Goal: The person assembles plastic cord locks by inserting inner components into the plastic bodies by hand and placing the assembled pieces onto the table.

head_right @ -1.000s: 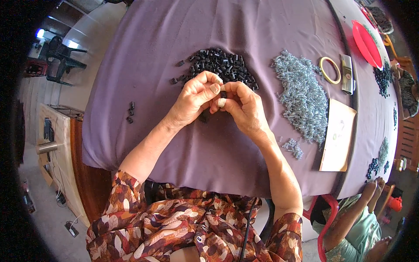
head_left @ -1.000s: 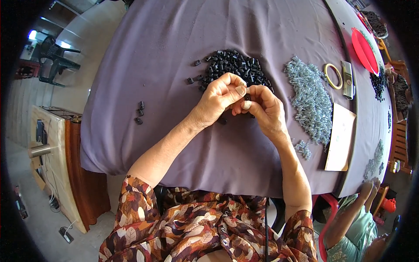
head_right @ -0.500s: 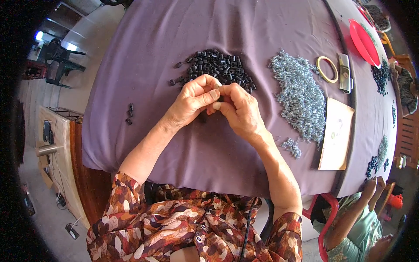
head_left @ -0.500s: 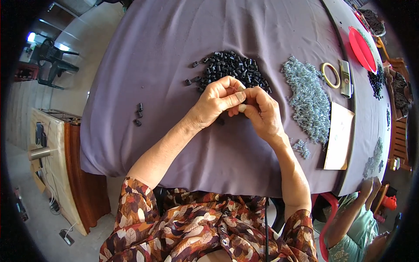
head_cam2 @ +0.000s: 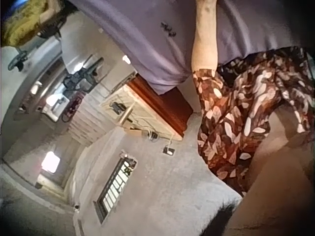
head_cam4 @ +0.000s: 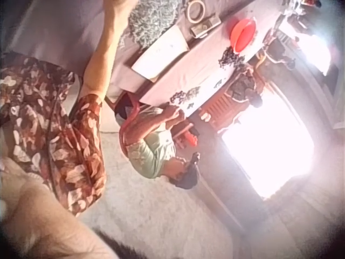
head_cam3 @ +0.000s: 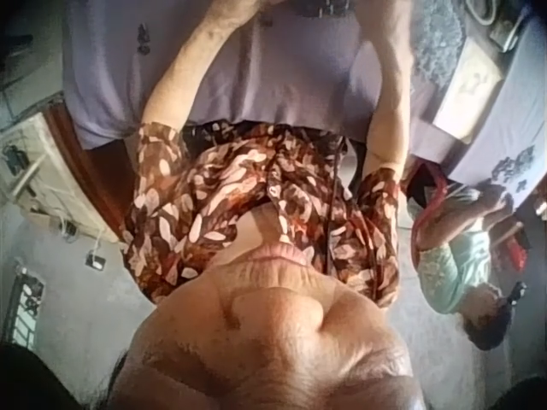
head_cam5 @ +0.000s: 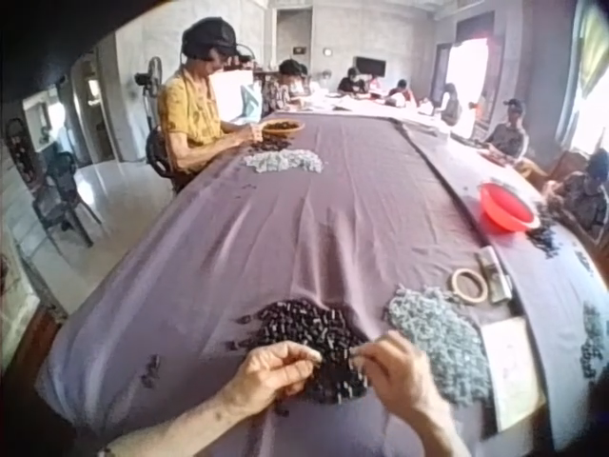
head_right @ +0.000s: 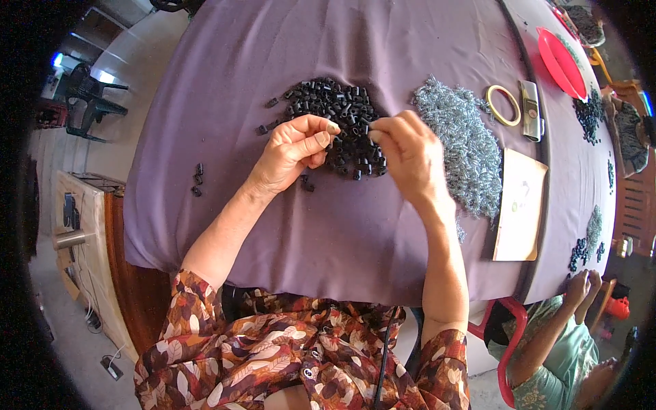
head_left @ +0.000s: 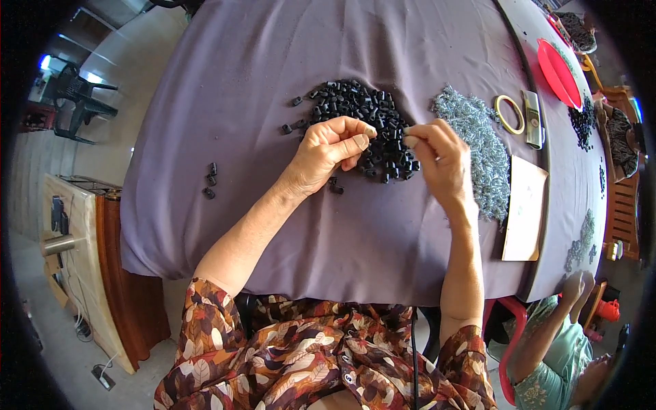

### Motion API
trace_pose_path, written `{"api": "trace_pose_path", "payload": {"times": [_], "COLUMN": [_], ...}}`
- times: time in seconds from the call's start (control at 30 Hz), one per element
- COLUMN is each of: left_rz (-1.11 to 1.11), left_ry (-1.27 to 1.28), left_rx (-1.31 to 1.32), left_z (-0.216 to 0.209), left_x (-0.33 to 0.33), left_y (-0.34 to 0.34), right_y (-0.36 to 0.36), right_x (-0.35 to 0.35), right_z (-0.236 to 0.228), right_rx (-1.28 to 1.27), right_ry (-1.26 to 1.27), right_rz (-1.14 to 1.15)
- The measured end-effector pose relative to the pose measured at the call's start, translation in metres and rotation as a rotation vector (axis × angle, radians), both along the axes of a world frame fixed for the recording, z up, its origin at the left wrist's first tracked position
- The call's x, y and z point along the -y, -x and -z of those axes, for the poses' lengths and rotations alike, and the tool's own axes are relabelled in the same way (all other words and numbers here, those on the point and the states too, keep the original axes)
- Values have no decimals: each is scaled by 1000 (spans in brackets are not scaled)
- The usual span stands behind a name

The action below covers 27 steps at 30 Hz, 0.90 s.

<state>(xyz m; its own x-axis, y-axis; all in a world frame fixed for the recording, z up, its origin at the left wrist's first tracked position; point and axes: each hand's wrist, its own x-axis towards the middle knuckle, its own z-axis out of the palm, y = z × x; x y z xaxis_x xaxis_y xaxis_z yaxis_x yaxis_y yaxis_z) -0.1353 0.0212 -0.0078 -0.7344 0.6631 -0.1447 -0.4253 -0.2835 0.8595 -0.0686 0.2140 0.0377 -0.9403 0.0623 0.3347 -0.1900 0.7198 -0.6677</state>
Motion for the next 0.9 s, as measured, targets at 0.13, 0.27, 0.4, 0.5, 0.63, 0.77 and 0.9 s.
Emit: {"api": "trace_pose_path", "payload": {"times": [0.13,0.27,0.4,0.5,0.63,0.77,0.9], "left_rz": [25,-20,0,-11,-99,-263,-415], "left_ry": [-26,-46,-90,-88,-105,-57,-4], "left_rx": [1,49,82,73,58,-25,-64], "left_z": [1,4,2,-2,-2,-2,3], "left_x": [-1,-1,0,4,12,24,30], "left_y": [0,-1,0,4,15,32,42], "right_y": [-6,-11,-12,-10,-11,-11,-3], "right_x": [-32,-43,-45,-46,-47,-44,-28], "right_z": [-6,-5,4,10,17,18,18], "right_rx": [78,212,249,274,267,211,68], "right_ry": [-295,-445,-484,-510,-547,-584,-426], "right_rz": [146,225,236,246,215,183,208]}}
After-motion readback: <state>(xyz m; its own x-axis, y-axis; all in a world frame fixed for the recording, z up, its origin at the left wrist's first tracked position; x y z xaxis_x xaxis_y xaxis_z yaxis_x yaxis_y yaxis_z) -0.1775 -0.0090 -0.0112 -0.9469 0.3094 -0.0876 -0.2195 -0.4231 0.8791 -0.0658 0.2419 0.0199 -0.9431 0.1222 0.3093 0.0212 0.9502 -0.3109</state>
